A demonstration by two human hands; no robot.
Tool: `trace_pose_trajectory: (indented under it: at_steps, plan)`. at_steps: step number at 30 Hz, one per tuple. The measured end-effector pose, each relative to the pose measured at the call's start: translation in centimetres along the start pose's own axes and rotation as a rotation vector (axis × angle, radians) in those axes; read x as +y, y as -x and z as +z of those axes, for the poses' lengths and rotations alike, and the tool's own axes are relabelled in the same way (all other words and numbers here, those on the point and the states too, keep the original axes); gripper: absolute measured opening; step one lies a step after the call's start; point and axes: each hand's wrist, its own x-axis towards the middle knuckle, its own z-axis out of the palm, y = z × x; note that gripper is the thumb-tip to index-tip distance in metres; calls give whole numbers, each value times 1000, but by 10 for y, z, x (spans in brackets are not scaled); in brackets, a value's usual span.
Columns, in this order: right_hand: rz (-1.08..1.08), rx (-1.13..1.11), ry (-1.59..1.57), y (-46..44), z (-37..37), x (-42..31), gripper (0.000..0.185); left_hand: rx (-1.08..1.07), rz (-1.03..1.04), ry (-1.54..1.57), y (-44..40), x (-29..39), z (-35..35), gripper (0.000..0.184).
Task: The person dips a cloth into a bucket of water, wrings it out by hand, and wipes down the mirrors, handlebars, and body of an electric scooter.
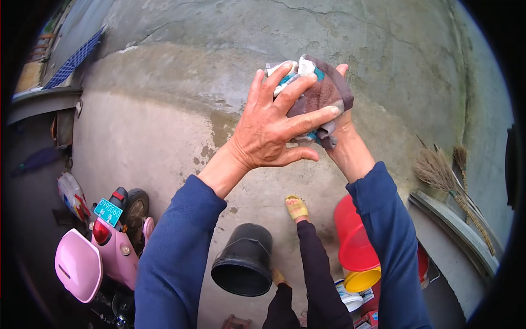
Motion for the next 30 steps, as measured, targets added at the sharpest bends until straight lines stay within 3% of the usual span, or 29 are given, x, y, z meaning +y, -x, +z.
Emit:
trace_pose_trajectory:
  at_steps: [1,3,7,14,16,24,29,30]
  plan:
    - [55,120,-9,4,15,1,84,-1,-5,3,2,-1,1,70]
    - [92,155,55,1,16,5,81,-49,33,7,6,-3,4,77]
    - [183,140,52,-10,25,-1,66,73,54,-72,-10,-5,9,63]
    - [32,456,263,2,34,-11,42,325,-8,9,-54,-1,17,37]
    - [-4,416,261,3,32,-15,39,454,-27,75,-68,-7,24,24]
    - [-153,175,271,-22,36,-12,30,606,-197,141,-91,-14,16,30]
    - [-264,140,664,-56,29,-25,28,606,-251,339,-90,-14,2,19]
    - [-272,145,812,-61,22,-31,30,652,-373,543,-87,-18,5,19]
